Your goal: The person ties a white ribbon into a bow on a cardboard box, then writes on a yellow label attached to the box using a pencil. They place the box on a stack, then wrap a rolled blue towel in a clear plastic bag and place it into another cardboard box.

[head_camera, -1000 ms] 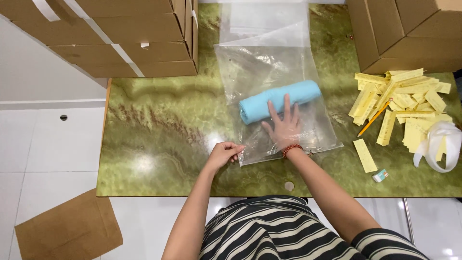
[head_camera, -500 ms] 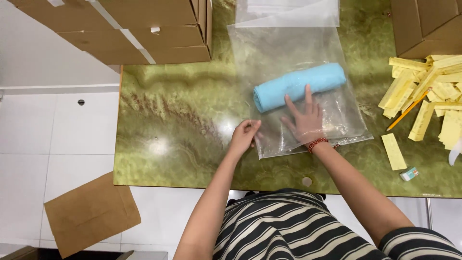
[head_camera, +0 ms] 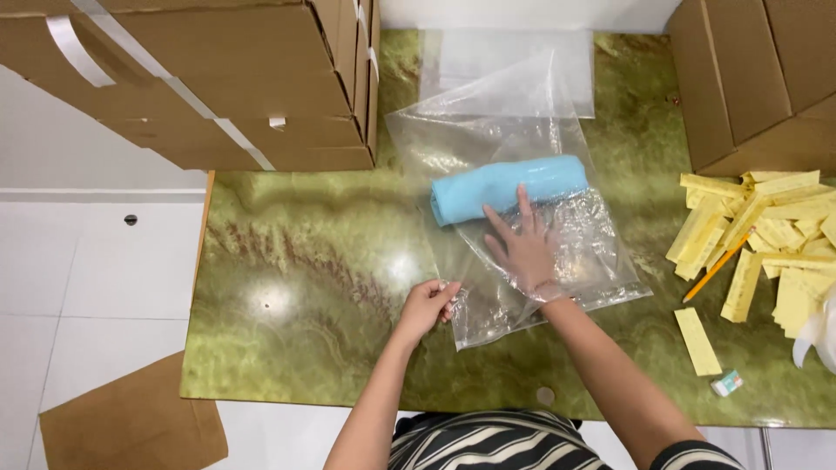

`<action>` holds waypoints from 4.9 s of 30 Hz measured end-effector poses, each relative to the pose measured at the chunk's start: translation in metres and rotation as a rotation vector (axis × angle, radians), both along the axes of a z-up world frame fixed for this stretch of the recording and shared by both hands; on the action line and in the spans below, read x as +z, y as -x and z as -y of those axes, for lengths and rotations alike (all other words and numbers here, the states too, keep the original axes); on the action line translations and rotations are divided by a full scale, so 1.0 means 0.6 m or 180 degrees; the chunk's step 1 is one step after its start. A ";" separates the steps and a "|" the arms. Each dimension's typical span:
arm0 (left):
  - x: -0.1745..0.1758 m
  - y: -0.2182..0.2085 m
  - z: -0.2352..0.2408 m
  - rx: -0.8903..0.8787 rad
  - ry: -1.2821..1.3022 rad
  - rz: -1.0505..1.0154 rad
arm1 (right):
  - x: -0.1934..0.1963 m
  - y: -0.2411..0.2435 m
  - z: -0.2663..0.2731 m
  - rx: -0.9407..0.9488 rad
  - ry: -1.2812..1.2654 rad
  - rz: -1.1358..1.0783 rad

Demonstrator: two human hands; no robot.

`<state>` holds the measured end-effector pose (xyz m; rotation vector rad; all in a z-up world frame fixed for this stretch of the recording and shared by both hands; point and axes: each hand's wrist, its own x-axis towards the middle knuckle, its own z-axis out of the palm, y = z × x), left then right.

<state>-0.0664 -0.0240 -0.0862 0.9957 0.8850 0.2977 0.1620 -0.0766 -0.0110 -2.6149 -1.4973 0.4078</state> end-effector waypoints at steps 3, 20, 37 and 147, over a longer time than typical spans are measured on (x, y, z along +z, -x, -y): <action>-0.002 -0.001 0.000 0.0079 0.0188 0.0044 | -0.013 -0.021 -0.023 -0.0103 -0.0056 -0.0165; 0.018 0.014 0.016 0.0266 -0.0076 -0.0030 | 0.008 -0.038 0.180 -0.1093 -0.1685 -0.0351; 0.041 0.024 0.056 0.0624 -0.0528 -0.0350 | 0.001 0.065 0.276 -0.1163 -0.0792 0.0306; 0.135 -0.192 -0.131 -0.1722 -0.4261 -0.2113 | 0.054 -0.063 -0.034 -0.0204 -0.0172 -0.0165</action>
